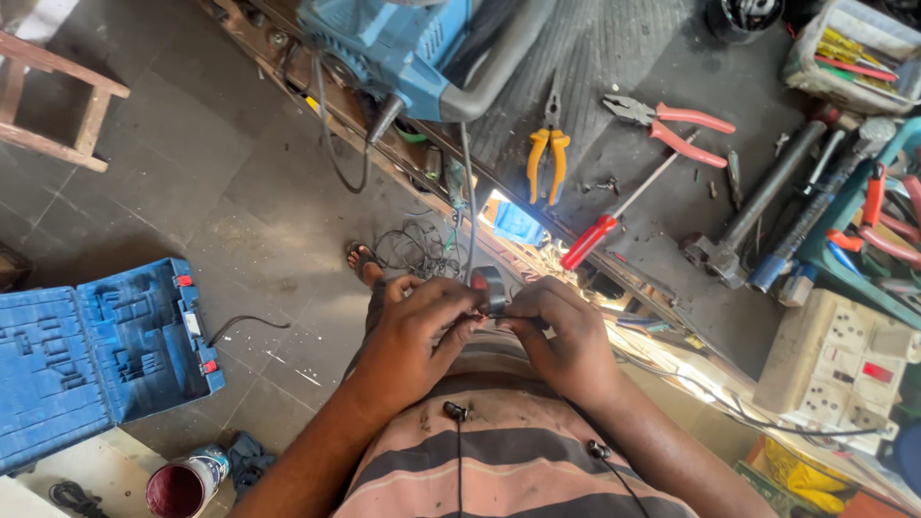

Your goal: The person works at a cluttered repair-workshop bench handling a bundle of electrical wires, twisting and joining the wire ends by hand, cutting or gripping them with pliers, and wrapping the joint with electrical tape. They repeatedly pick up, position, and rework the wire ends while standing at the bench.

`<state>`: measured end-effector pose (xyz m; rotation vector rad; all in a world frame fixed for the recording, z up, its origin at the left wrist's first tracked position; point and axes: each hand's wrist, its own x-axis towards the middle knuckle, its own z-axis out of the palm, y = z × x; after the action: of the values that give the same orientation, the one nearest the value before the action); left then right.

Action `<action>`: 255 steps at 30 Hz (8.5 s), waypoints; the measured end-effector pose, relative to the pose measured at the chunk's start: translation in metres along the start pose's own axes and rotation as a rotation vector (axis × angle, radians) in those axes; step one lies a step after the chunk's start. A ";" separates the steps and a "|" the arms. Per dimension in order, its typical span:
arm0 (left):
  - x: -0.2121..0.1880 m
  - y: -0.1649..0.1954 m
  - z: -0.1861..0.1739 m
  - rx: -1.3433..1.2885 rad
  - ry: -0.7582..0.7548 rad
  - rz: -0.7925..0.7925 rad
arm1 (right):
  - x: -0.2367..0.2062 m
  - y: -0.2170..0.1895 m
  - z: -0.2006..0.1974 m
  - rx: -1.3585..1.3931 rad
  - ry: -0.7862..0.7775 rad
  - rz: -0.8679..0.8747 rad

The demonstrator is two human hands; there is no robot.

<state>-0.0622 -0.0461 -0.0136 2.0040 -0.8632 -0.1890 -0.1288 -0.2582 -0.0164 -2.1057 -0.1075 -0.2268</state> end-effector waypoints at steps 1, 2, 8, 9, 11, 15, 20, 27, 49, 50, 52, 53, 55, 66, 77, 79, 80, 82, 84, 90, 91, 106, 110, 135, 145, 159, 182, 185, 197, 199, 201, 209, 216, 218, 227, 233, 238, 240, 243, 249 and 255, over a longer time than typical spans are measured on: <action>-0.001 -0.001 0.000 -0.007 -0.004 -0.011 | 0.001 -0.001 0.002 -0.009 0.035 -0.032; -0.002 -0.001 -0.001 -0.018 -0.013 -0.025 | 0.001 -0.001 0.004 -0.018 0.070 -0.058; -0.005 -0.001 -0.003 -0.052 0.103 -0.021 | 0.002 -0.004 0.007 -0.126 0.059 -0.093; -0.005 -0.001 -0.005 -0.034 0.149 0.003 | 0.003 -0.004 0.008 -0.137 0.036 -0.103; -0.004 -0.002 -0.009 0.000 0.238 0.047 | 0.005 -0.005 0.010 -0.156 0.047 -0.080; 0.001 -0.006 -0.016 0.145 0.177 0.161 | 0.012 -0.008 0.011 -0.186 0.031 -0.123; 0.007 -0.014 -0.014 0.140 0.158 0.154 | 0.017 -0.007 0.012 -0.092 -0.042 -0.045; 0.006 -0.026 -0.025 0.123 0.047 0.280 | 0.012 0.011 0.017 0.273 -0.133 0.335; 0.015 -0.011 -0.014 -0.317 0.134 -0.235 | 0.012 -0.005 0.021 0.058 -0.161 -0.011; 0.016 -0.011 -0.013 -0.296 0.149 -0.267 | 0.012 -0.006 0.021 0.056 -0.133 -0.020; 0.016 -0.014 -0.013 -0.318 0.112 -0.237 | 0.012 -0.006 0.022 0.066 -0.096 -0.040; 0.016 -0.015 -0.013 -0.330 0.092 -0.220 | 0.012 -0.005 0.022 0.079 -0.089 -0.051; 0.013 -0.014 -0.015 -0.281 0.079 -0.201 | 0.012 -0.004 0.022 0.136 -0.090 -0.008; 0.005 -0.024 -0.025 0.265 -0.018 0.467 | 0.002 0.004 0.028 0.532 -0.041 0.360; -0.001 -0.018 -0.020 -0.255 0.200 0.211 | 0.009 -0.012 0.029 0.123 -0.018 -0.030; 0.002 -0.015 -0.018 -0.385 0.204 -0.014 | 0.013 -0.014 0.026 0.060 -0.035 -0.185; 0.004 -0.015 -0.017 -0.451 0.200 -0.127 | 0.014 -0.015 0.024 0.057 -0.052 -0.213; 0.010 -0.015 -0.015 -0.450 0.204 -0.247 | 0.016 -0.015 0.023 0.068 -0.060 -0.233; 0.012 -0.016 -0.017 -0.441 0.187 -0.264 | 0.016 -0.013 0.024 0.103 -0.040 -0.219; 0.012 -0.013 -0.035 -0.241 0.161 0.097 | 0.017 -0.006 0.024 0.225 -0.039 -0.095; 0.013 -0.012 -0.036 -0.262 0.121 0.071 | 0.018 -0.005 0.023 0.212 -0.030 -0.060; 0.025 -0.040 -0.011 0.211 0.157 0.536 | 0.025 0.003 0.014 0.366 -0.008 0.191; 0.026 -0.035 -0.015 0.330 0.153 0.503 | 0.026 0.007 0.017 0.376 -0.014 0.173; 0.032 -0.019 -0.004 -0.116 0.090 0.295 | 0.015 0.027 0.019 0.437 0.102 0.111; 0.041 -0.018 -0.025 -0.079 0.079 0.272 | 0.023 0.015 0.014 0.194 0.057 0.046; 0.042 -0.016 -0.003 -0.340 0.071 0.022 | 0.017 0.019 0.014 0.324 0.039 -0.023; 0.039 -0.019 -0.007 -0.639 0.081 -0.185 | 0.023 0.012 0.007 0.177 -0.035 -0.203; 0.042 -0.020 -0.005 -0.671 0.050 -0.190 | 0.021 0.016 0.011 0.223 -0.003 -0.145; 0.028 -0.016 -0.002 -0.078 0.087 0.280 | 0.016 0.018 0.023 0.207 0.219 -0.020; 0.031 -0.017 -0.005 -0.005 0.053 0.316 | 0.020 0.015 0.022 0.185 0.224 -0.007; 0.034 -0.017 -0.010 0.008 0.071 0.345 | 0.022 0.011 0.019 0.189 0.190 0.023; 0.047 -0.009 -0.013 -0.782 0.155 -0.128 | 0.024 0.006 0.011 0.168 0.005 -0.204; 0.041 -0.010 -0.017 -0.297 0.018 -0.058 | 0.026 0.005 0.018 0.215 0.088 -0.019; 0.040 -0.009 -0.017 -0.184 0.060 0.118 | 0.028 0.005 0.015 0.171 0.082 -0.021; 0.041 -0.019 -0.028 -0.142 -0.204 -0.155 | 0.031 0.007 0.003 0.142 0.035 0.063; 0.035 -0.024 -0.032 0.032 -0.076 0.230 | 0.030 0.014 -0.004 0.651 -0.123 0.139; 0.033 -0.026 -0.028 0.172 0.045 0.377 | 0.025 0.017 0.002 0.766 -0.173 0.410; 0.031 -0.026 -0.028 0.217 0.104 0.460 | 0.023 0.018 0.003 0.729 -0.160 0.451; 0.029 -0.026 -0.030 0.321 0.119 0.607 | 0.022 0.021 0.002 0.647 -0.189 0.462; 0.028 -0.020 -0.031 0.044 0.083 0.397 | 0.021 0.015 0.015 0.702 -0.182 0.431; 0.038 -0.011 -0.030 -0.117 0.137 0.190 | 0.033 -0.001 0.002 0.233 -0.132 0.260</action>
<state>-0.0152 -0.0453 0.0021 1.7927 -0.9261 0.0060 -0.0963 -0.2567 -0.0093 -1.8776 0.0591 0.0781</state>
